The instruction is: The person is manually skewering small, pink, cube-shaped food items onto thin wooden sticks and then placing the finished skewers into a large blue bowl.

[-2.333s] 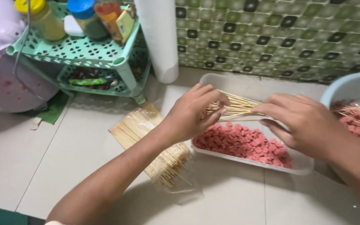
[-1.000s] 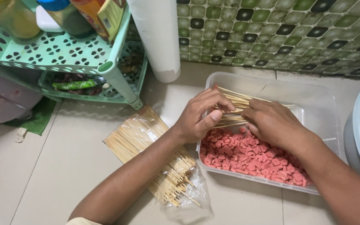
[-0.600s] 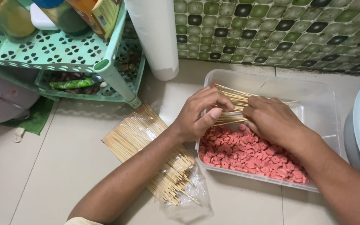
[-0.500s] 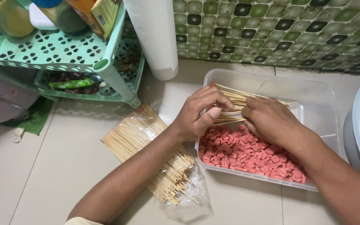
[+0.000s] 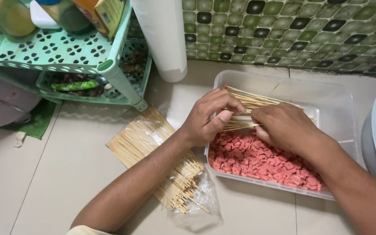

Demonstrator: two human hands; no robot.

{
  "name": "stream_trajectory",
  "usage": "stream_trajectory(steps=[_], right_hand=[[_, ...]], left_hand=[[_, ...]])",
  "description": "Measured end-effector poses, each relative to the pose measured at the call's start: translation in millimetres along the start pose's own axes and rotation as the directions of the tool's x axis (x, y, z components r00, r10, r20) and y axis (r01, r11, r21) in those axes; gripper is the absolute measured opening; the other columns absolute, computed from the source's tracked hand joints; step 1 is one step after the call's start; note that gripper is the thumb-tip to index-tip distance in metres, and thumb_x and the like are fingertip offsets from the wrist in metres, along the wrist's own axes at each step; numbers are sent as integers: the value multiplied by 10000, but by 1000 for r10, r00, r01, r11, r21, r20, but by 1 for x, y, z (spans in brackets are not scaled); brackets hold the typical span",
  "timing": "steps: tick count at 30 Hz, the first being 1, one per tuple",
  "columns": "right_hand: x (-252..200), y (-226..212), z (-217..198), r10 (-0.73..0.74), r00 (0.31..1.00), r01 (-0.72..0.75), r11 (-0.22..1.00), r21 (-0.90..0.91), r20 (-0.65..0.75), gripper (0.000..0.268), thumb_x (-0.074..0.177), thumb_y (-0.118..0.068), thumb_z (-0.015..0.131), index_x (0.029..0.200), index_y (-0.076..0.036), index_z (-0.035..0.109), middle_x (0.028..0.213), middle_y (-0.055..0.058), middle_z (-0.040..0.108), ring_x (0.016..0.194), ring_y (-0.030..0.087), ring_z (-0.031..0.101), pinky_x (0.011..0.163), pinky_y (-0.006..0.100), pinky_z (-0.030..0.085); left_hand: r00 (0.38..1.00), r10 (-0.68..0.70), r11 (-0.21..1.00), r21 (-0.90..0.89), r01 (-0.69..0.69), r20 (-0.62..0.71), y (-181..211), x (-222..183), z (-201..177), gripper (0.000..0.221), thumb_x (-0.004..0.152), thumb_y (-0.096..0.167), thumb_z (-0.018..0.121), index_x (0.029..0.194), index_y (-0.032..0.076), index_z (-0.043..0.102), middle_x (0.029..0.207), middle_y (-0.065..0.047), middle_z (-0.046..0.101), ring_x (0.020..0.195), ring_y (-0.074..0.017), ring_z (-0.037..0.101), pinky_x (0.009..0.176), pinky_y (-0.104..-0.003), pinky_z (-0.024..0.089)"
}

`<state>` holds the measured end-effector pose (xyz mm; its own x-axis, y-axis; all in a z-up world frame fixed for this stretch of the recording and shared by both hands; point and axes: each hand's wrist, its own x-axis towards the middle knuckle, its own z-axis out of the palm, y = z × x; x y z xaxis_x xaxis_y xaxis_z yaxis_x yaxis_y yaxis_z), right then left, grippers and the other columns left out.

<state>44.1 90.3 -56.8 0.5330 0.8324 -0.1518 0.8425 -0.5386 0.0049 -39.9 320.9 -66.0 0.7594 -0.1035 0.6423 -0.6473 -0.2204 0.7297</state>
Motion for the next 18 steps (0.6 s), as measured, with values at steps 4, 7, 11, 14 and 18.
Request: stream_trajectory(steps=[4,7,11,14,18], right_hand=[[-2,2,6,54,999,-54,998,9,3,276,898,-396,584,1086,-205,649,987,64,739,1000,331,720,836,484,565],[-1,-2,-4,76,997,-77,995,66,13,328,901,-355,592,1193,-216,648,1054,72,764,1041,348,728,861,503,580],[-2,-10,-11,102,994,-104,984,146,26,335,911,-310,594,1223,-222,674,1123,85,761,1088,366,716,865,535,585],[-1,-8,-3,74,997,-72,988,137,-12,296,900,-309,606,1178,-236,678,1090,53,740,1062,347,711,838,515,589],[0,-5,4,15,997,-8,995,100,-70,271,889,-301,619,1146,-235,673,1014,4,691,1013,318,704,809,476,587]], left_hand=[[1000,4,1000,1,-4,2,1,2,-1,478,1040,513,389,1019,155,706,884,-39,651,840,-232,622,845,-401,503],[1000,2,1000,2,-2,4,3,2,-1,474,1044,513,383,1023,163,702,884,-26,650,826,-217,613,839,-386,499],[1000,1,1000,-8,-1,6,0,1,-1,479,1043,515,386,1030,155,702,897,-42,658,835,-238,620,845,-399,500],[1000,4,1000,-4,-4,5,-1,1,-1,485,1045,518,382,1032,154,703,899,-41,658,842,-240,626,841,-398,500],[1000,5,1000,2,-5,-1,1,1,-1,482,1047,509,384,1040,149,704,900,-44,657,835,-237,620,846,-396,501]])
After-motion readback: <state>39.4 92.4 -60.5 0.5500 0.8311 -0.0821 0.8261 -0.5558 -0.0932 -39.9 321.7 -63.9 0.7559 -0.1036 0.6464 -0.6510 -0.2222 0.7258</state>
